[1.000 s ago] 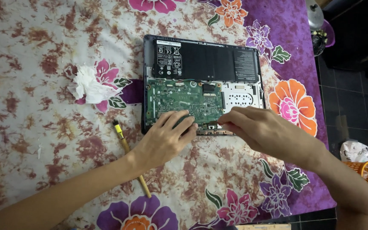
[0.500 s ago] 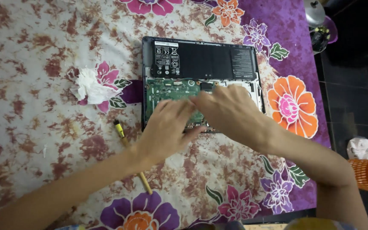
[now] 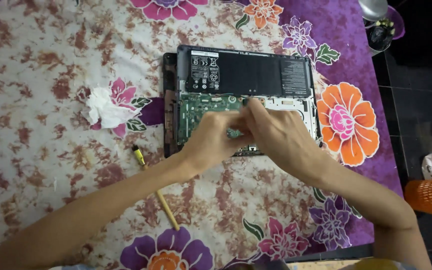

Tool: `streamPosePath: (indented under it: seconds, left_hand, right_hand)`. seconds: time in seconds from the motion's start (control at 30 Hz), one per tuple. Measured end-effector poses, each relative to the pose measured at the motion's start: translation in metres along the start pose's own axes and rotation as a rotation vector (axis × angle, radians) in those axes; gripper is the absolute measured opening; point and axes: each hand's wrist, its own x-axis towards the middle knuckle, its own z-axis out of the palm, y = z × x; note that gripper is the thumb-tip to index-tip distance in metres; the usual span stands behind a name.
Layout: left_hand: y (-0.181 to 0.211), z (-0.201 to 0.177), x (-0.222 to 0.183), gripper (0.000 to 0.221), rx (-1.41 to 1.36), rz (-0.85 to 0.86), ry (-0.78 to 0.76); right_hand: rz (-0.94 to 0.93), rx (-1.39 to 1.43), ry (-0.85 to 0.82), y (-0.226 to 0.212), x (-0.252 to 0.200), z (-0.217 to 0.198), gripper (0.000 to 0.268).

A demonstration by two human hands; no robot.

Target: Reinstalling a motherboard into a laptop by connecting various ribbon cables and ensuring proper alignment within the chassis.

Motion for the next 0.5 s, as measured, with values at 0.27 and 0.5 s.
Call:
streamPosePath:
  seconds: [0.27,0.5]
  left_hand:
    - [0.002,-0.008,0.009,0.008,-0.078,0.017,-0.179]
    - [0.004,0.001,0.009,0.013,-0.059,0.027,-0.108]
  right_hand:
    - [-0.181,0.276,-0.104,0.011,-0.022,-0.043,0.009]
    - [-0.041,0.154,-0.146,0.016,-0.020,-0.032,0.020]
